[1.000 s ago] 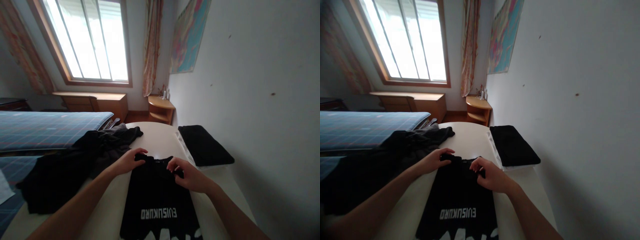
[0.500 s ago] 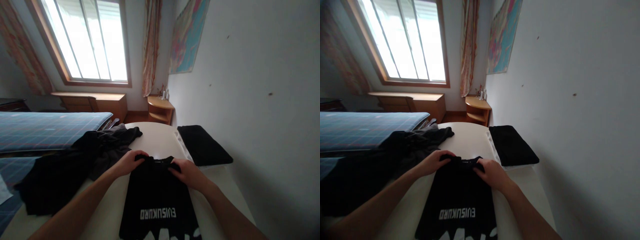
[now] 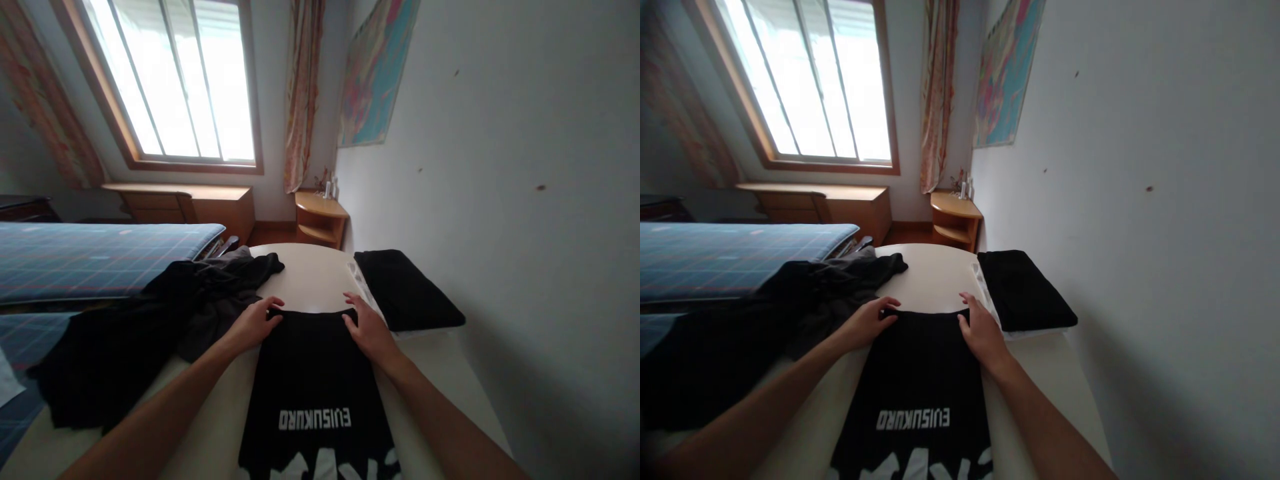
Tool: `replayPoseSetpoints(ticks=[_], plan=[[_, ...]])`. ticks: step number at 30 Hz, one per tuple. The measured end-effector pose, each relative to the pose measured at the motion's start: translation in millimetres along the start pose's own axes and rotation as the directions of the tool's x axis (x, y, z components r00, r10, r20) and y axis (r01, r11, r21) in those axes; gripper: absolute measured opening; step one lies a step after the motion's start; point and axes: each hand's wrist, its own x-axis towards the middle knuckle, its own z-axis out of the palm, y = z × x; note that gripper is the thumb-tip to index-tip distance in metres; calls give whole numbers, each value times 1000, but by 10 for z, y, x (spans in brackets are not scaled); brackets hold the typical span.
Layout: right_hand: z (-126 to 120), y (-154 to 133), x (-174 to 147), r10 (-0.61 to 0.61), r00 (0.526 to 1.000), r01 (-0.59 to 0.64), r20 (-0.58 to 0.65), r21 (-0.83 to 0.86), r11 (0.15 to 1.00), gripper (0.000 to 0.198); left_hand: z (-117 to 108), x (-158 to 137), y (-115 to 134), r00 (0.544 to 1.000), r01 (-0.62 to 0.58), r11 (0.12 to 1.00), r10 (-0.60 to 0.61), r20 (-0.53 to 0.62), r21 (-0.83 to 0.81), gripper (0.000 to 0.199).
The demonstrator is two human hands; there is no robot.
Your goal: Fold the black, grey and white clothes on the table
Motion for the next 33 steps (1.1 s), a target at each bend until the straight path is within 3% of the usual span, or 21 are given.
replayPoseSetpoints(ticks=[4,9,12,17,21,26,30,33], plan=[[-36,45,-41,56,997,-43,57,-198,979,37,-33,-23,-67,995,40,997,-46,83,71,45],[-61,102,-21,84,987,-58,140,-184,981,28,-28,17,-169,988,32,998,-40,148,56,39],[-21,151,40,50,992,-39,115,-94,995,24,-19,52,-137,993,31,999,-34,110,27,28],[67,202,98,38,999,-36,-29,79,996,36,-6,85,-87,994,-24,999,28,-104,38,26],[74,152,88,35,999,-29,-33,168,985,41,-15,97,-106,998,-6,995,0,-56,-101,22],[70,66,119,69,990,-29,-123,297,954,37,-79,113,-31,983,5,962,-55,-178,-273,28],[51,22,136,102,991,-66,-84,352,934,37,-117,115,67,983,132,873,-176,-51,-469,36],[-28,-50,113,92,990,-42,-104,413,910,34,-187,104,161,986,132,857,-163,-18,-498,35]])
